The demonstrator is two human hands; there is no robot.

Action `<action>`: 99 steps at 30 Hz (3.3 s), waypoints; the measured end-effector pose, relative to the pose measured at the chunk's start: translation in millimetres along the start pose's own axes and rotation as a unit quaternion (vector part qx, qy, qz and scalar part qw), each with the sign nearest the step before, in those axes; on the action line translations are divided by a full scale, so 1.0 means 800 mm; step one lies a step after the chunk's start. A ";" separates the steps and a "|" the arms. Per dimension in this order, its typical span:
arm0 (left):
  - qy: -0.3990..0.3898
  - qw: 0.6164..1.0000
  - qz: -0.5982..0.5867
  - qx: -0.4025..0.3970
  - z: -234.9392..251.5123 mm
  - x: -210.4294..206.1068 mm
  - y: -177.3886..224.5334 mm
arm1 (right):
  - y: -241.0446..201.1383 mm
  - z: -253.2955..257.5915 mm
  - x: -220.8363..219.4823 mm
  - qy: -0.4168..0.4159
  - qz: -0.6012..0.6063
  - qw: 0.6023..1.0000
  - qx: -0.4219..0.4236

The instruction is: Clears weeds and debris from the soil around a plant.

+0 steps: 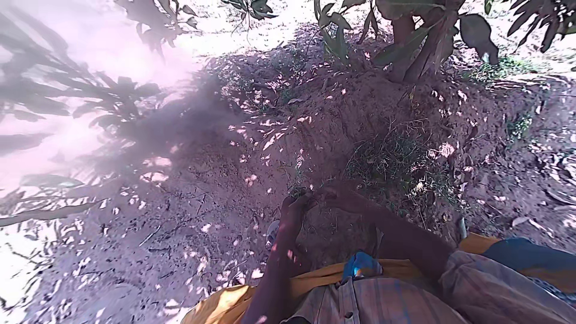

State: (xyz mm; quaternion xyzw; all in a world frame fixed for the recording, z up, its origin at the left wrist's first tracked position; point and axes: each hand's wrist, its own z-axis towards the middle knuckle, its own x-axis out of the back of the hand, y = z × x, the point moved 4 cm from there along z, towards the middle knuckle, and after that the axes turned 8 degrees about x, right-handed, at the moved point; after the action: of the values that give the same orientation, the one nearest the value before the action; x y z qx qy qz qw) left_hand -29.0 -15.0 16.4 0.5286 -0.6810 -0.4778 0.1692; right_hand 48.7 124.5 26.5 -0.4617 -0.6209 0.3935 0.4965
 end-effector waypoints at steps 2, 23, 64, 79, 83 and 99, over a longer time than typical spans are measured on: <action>0.005 1.000 0.016 -0.005 0.001 0.002 -0.001 | 0.008 -0.002 0.007 0.018 -0.034 0.999 -0.032; -0.056 0.992 0.111 -0.007 0.001 0.001 -0.002 | -0.005 -0.007 0.060 0.145 -0.277 0.947 -0.074; -0.087 0.971 0.222 -0.004 0.002 -0.001 -0.007 | 0.004 -0.007 0.003 0.246 0.079 0.966 -0.025; -0.070 0.993 0.089 0.010 0.006 0.000 -0.006 | 0.000 -0.003 -0.028 0.198 0.210 0.957 -0.034; -0.114 0.950 0.289 0.030 -0.004 -0.001 -0.012 | 0.009 0.000 -0.040 0.118 0.040 0.988 -0.092; 0.104 0.981 0.159 -0.033 0.013 0.034 -0.008 | 0.146 0.020 -0.070 -0.243 -0.379 0.854 -0.260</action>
State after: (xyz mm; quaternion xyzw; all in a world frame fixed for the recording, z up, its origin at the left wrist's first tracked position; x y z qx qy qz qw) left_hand -43.5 -34.4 -1.2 0.4550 -0.7187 -0.4092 0.3301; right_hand 58.7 101.0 -101.4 -0.1924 -0.9283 0.0988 0.3024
